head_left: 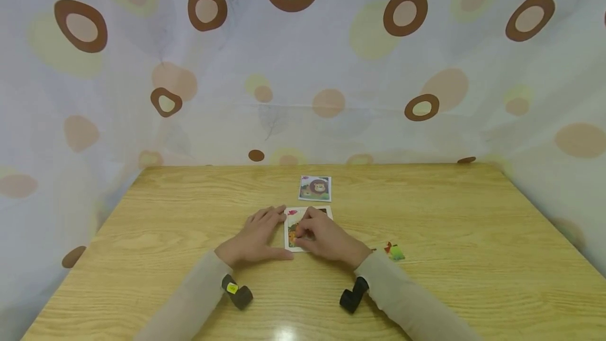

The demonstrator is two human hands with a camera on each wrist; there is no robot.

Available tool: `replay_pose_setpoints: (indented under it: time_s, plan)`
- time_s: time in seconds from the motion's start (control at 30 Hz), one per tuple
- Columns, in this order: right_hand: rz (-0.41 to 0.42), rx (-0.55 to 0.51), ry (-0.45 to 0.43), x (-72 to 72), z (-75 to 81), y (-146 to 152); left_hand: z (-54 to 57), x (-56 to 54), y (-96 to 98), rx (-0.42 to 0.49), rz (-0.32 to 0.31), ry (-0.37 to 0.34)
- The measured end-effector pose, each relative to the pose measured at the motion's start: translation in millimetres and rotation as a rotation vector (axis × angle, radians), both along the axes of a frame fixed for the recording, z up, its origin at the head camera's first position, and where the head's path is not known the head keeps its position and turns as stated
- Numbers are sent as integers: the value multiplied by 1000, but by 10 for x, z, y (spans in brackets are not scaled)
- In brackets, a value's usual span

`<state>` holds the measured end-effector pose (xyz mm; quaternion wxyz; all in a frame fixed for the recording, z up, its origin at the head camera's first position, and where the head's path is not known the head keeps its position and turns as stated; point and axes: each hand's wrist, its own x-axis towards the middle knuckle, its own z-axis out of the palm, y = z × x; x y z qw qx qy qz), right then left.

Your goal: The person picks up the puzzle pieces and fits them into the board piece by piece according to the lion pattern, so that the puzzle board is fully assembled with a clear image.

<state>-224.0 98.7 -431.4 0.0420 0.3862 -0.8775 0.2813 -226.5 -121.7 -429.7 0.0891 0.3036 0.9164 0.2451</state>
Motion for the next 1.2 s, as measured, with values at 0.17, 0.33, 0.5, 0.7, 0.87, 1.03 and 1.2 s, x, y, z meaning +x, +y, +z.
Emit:
replay_pose_setpoints:
  time_s: [0.17,0.33,0.5,0.7,0.87,1.03,1.2]
  plan:
    - [-18,38,75,71,-10,15,-11,5,19,-12,5,-3]
    - [2,67,59,117,-27,86,-27,-6,30,-1,7,-6]
    - [37,17,-87,128,2,170,-33,-17,13,7,11,11]
    - [48,-68,-131,178,50,352,-40,3,12,11,31,33]
    - [-3,-112,-100,213,116,592,-40,9,37,8,59,62]
    - [-50,-112,-60,196,151,937,-27,9,71,-6,83,71]
    - [-77,10,-88,207,198,1275,-11,19,97,-6,94,73]
